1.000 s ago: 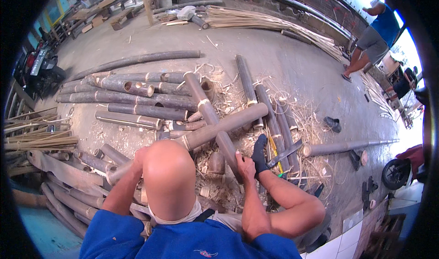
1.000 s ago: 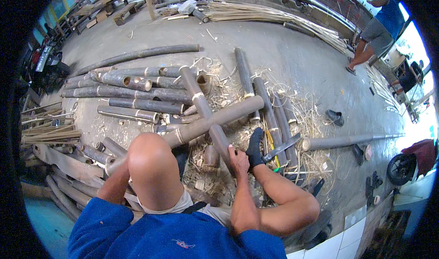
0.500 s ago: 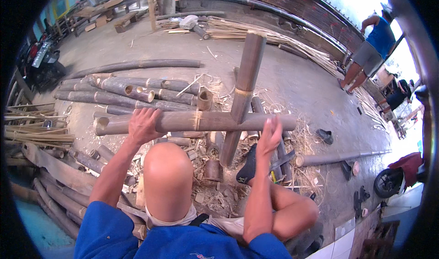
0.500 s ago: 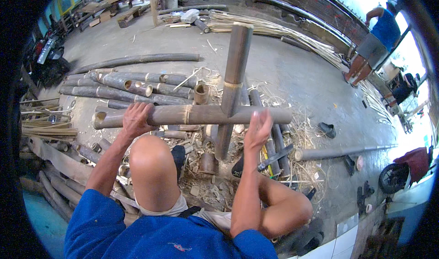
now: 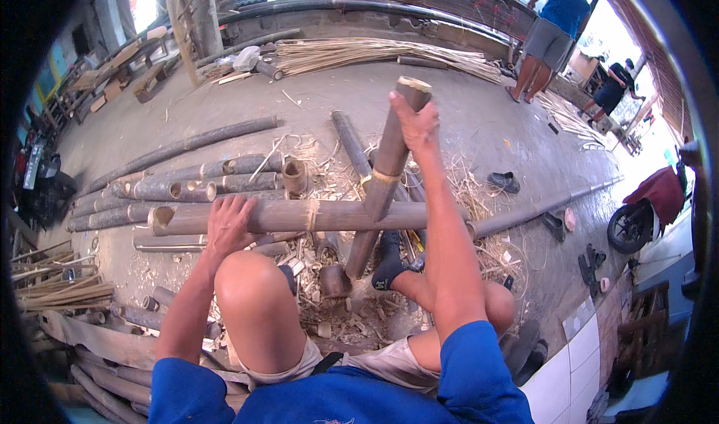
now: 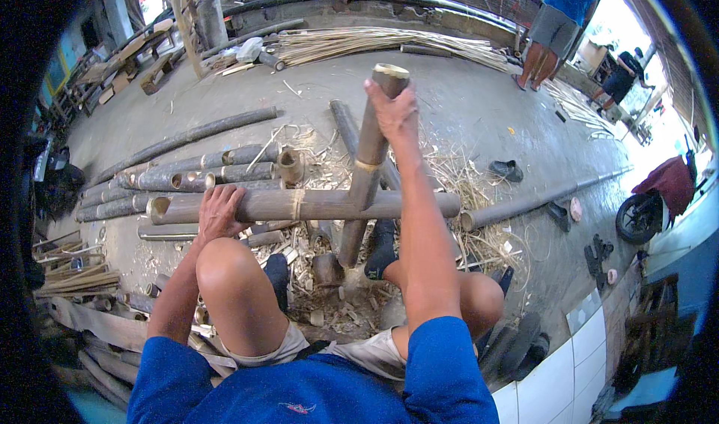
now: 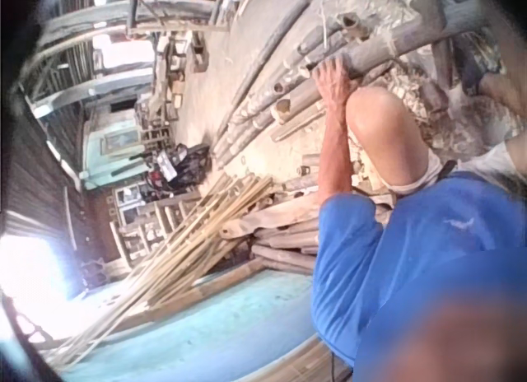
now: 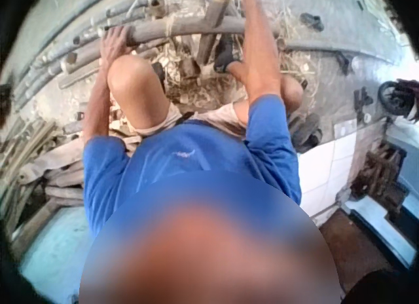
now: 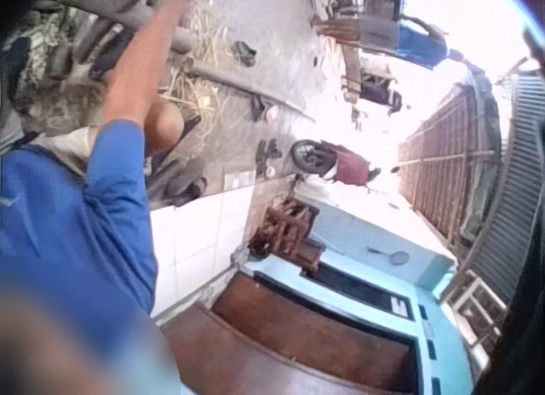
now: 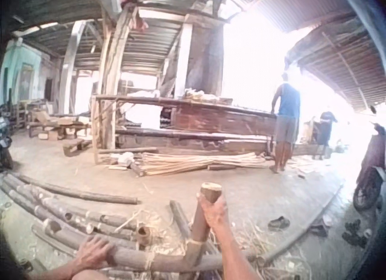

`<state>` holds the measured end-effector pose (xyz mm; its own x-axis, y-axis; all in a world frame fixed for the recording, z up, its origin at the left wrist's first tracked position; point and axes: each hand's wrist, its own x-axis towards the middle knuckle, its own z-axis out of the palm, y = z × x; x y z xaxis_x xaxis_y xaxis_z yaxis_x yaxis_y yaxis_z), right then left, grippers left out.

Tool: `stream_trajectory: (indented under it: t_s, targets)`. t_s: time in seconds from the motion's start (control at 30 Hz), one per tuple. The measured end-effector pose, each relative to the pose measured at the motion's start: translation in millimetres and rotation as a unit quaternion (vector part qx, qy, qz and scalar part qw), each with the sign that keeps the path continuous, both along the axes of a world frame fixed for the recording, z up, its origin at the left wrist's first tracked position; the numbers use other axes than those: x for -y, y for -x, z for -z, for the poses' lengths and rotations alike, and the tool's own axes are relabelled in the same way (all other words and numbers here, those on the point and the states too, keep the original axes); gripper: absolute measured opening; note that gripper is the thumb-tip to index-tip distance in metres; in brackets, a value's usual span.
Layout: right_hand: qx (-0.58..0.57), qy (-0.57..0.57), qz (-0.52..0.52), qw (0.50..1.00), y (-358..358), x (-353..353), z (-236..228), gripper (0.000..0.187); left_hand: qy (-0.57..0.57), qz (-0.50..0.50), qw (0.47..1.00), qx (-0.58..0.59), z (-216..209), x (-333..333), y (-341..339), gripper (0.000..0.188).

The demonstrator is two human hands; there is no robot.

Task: The person assembles bamboo poles into a cross-shaped joint, measures and marks a pole, then uses a knife to carve and fit the pieces together. The person repeatedly adjusts and aligns the bamboo segments to form a stable joint.

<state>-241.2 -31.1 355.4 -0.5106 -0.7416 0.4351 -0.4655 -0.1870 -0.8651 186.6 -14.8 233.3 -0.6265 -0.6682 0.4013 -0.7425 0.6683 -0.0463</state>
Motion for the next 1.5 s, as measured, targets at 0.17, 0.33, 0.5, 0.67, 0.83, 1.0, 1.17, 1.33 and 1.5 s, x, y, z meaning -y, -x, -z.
stream_trajectory:
  t_s: [0.17, 0.33, 0.5, 0.67, 0.83, 1.0, 1.17, 1.33, 1.5]
  targets:
    - [-0.08, 0.013, 0.0, 0.997, -47, -12, 3, 0.088, -0.049, -0.165, 0.983, -0.06, 42, 2, 6, 0.102]
    - [-0.139, -0.011, -0.01, 0.99, -76, -24, -6, 0.086, -0.093, -0.249, 0.956, -0.123, 84, -8, 6, 0.114]
    - [-0.09, 0.017, -0.031, 0.995, -74, -42, -14, 0.081, -0.045, -0.157, 0.969, -0.183, 96, -17, -10, 0.106]
    - [-0.056, -0.006, -0.044, 0.997, -65, -60, -19, 0.082, -0.033, -0.132, 0.975, -0.178, 95, -13, -14, 0.1]
    - [-0.113, -0.073, -0.097, 0.986, -48, -53, -31, 0.084, -0.089, -0.146, 0.965, -0.199, 90, -12, -17, 0.091]
    - [-0.134, -0.149, -0.13, 0.971, -32, -38, -38, 0.085, -0.123, -0.129, 0.955, -0.237, 78, -24, -25, 0.088]
    - [-0.138, -0.163, -0.143, 0.966, -28, -35, -39, 0.086, -0.115, -0.144, 0.975, -0.126, 63, -31, -15, 0.089]
    - [-0.138, -0.158, -0.133, 0.969, -22, -43, -41, 0.084, -0.147, -0.095, 0.985, -0.007, 50, -22, 23, 0.09]
    - [-0.13, -0.12, -0.149, 0.973, -21, -49, -34, 0.078, -0.149, -0.023, 0.986, 0.068, 39, -12, 69, 0.101]
